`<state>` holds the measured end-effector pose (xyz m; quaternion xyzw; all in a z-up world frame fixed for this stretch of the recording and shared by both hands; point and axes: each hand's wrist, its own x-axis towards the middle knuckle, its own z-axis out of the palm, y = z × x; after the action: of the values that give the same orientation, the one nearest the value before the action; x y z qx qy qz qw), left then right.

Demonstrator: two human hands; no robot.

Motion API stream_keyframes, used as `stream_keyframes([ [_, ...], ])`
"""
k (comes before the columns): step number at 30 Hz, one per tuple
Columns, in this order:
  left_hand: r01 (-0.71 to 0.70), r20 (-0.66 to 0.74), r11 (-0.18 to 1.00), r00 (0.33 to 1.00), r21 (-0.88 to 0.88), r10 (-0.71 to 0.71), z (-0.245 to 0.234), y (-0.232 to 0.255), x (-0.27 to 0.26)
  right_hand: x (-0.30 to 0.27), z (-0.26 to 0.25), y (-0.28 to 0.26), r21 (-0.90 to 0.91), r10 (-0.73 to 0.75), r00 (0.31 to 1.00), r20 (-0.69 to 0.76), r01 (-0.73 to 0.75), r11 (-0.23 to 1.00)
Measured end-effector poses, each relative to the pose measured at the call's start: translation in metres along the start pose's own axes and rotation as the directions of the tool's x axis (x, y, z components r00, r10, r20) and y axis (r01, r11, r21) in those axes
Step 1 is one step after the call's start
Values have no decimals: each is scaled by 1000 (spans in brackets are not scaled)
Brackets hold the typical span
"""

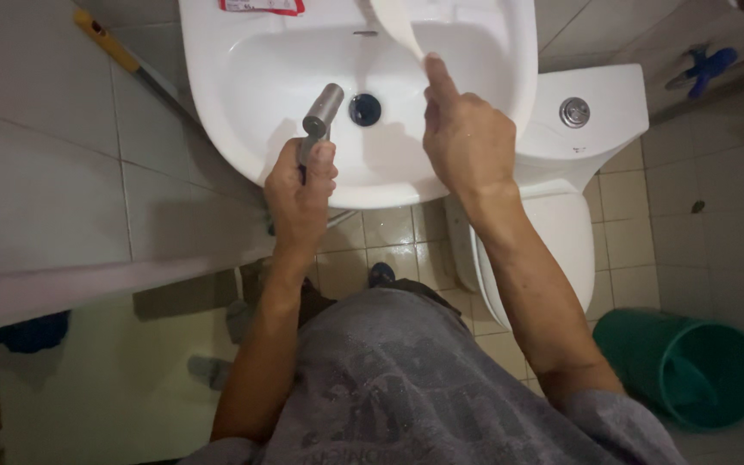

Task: The person scrubs a white bathroom sink with a white brush while rinsing it with a handheld shower sprayer. The person repeatedly scrubs the basin and drain area and rinses the brush and sink surface throughout the clip.

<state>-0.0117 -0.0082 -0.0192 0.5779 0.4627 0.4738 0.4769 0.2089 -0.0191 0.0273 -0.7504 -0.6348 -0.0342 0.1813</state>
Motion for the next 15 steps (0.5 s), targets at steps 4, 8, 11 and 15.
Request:
stream_keyframes([
  [4, -28, 9, 999, 1000, 26, 28, 0, -4, 2, 11, 6, -8, 16, -21, 1000, -5, 21, 1000],
  [8, -24, -5, 998, 1000, 62, 25, 2, -6, 8, 26, 21, -10, 21, -32, 999, -13, 32, 999],
  [11, 15, -23, 999, 1000, 37, -14, 3, 3, 1, 44, 33, -12, 41, -102, 989, -106, 107, 993],
  [15, 1, -41, 1000, 999, 12, -1, 4, 17, 0, 46, 29, -17, 31, -58, 995, -77, 60, 998],
])
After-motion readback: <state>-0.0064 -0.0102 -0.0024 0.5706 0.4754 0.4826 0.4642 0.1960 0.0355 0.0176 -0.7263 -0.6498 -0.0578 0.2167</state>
